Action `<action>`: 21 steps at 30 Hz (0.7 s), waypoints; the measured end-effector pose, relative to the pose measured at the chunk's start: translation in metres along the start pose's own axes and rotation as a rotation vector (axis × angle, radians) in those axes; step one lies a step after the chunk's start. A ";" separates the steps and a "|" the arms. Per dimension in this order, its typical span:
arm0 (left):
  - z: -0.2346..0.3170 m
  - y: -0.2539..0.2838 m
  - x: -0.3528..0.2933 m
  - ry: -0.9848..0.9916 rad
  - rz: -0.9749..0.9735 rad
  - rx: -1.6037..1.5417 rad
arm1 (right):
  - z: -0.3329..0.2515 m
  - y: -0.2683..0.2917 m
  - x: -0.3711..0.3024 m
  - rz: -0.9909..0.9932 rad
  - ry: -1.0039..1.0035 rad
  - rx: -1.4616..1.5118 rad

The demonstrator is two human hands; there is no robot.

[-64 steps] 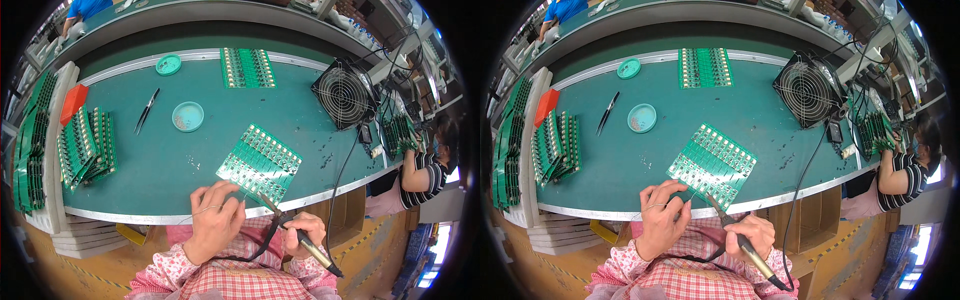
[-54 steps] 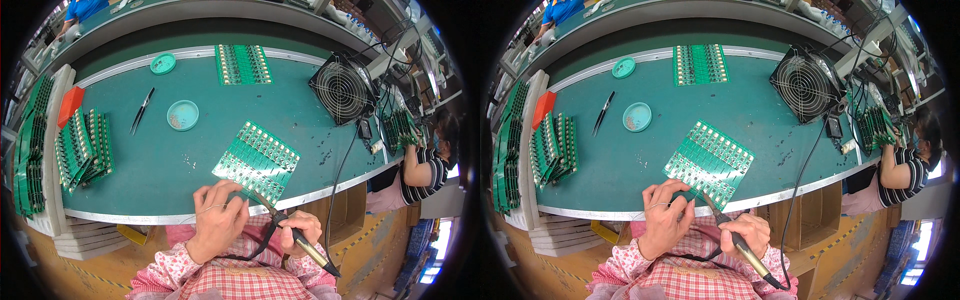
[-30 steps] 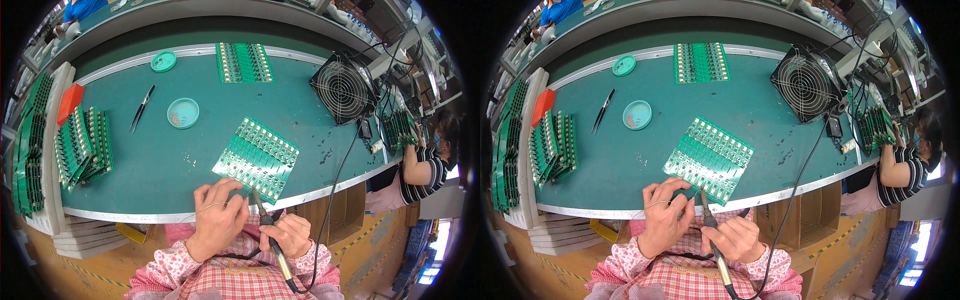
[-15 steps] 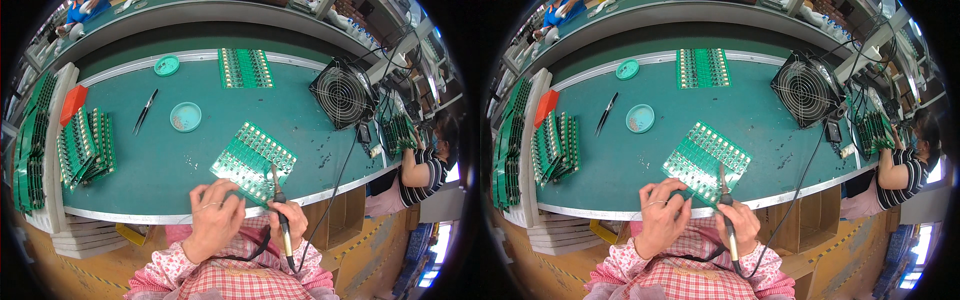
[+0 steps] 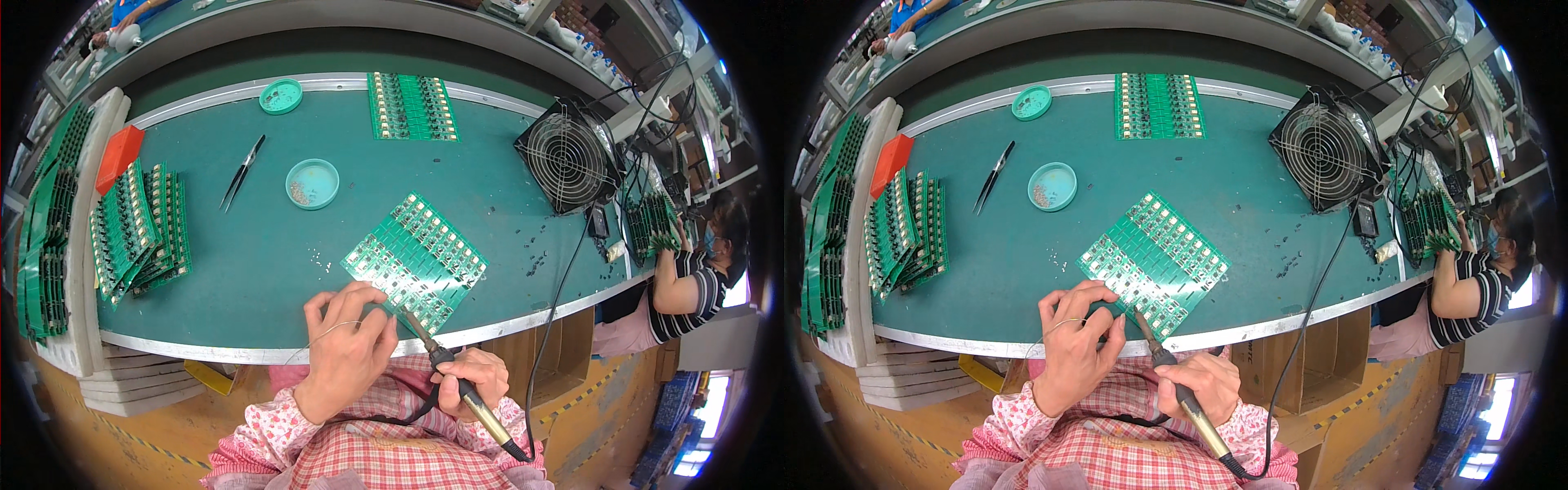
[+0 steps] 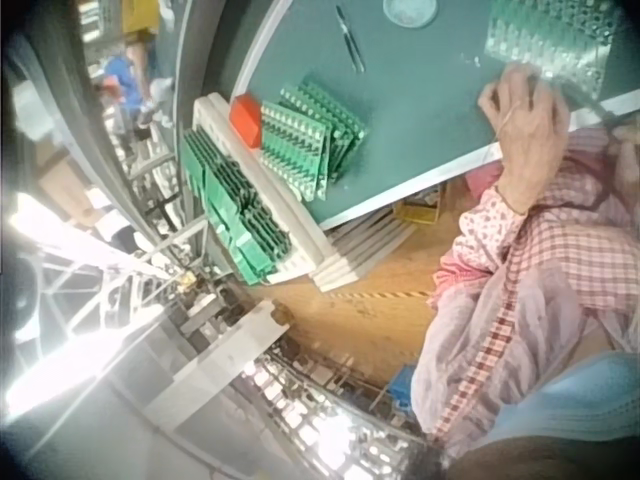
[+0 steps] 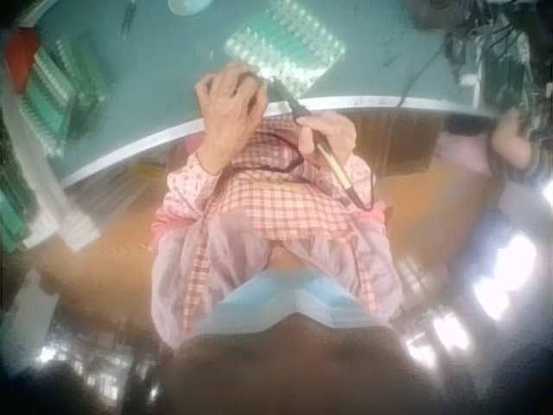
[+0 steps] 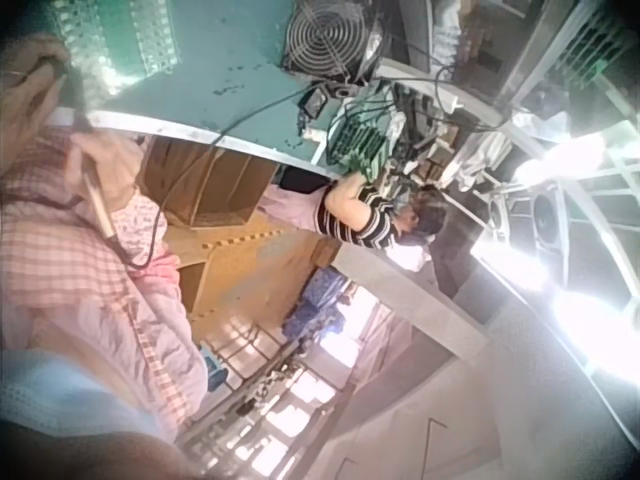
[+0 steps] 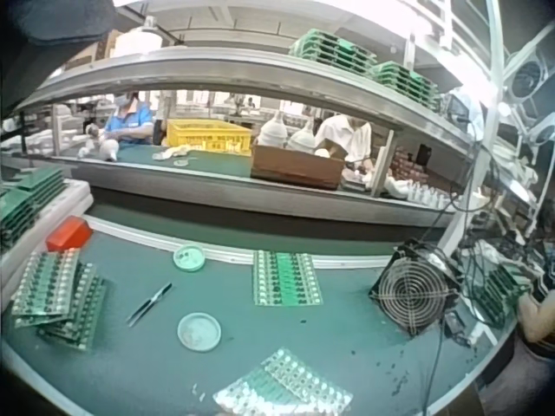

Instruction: The person solders electronic components onto circuit boards using a soldering iron and solder wire, setting boards down on the workbench and picking up additional boards to solder.

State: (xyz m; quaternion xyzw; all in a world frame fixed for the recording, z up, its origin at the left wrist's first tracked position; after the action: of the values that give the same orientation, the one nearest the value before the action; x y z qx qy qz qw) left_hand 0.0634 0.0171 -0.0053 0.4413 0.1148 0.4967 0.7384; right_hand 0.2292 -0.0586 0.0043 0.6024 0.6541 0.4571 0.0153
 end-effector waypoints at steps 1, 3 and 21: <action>0.000 0.000 0.000 0.000 0.000 -0.004 | 0.000 -0.001 0.001 0.001 -0.006 0.006; -0.001 -0.001 0.000 0.004 -0.011 -0.002 | -0.001 -0.002 0.004 -0.016 -0.012 0.000; -0.003 0.001 -0.002 -0.015 -0.013 -0.033 | -0.020 -0.017 0.013 -0.164 0.084 -0.289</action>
State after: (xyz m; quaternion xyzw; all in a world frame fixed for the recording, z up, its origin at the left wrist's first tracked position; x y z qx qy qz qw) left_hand 0.0601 0.0170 -0.0063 0.4320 0.1039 0.4907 0.7496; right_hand 0.2006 -0.0572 0.0122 0.5187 0.6286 0.5685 0.1120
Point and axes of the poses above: each hand's wrist, its own x-axis towards the middle knuckle, its own y-axis out of the back of the hand, z = x × y, the point moved 4 cm from there along x, towards the middle knuckle, and after that the axes turned 12 degrees about -z, right-handed, at the moved point
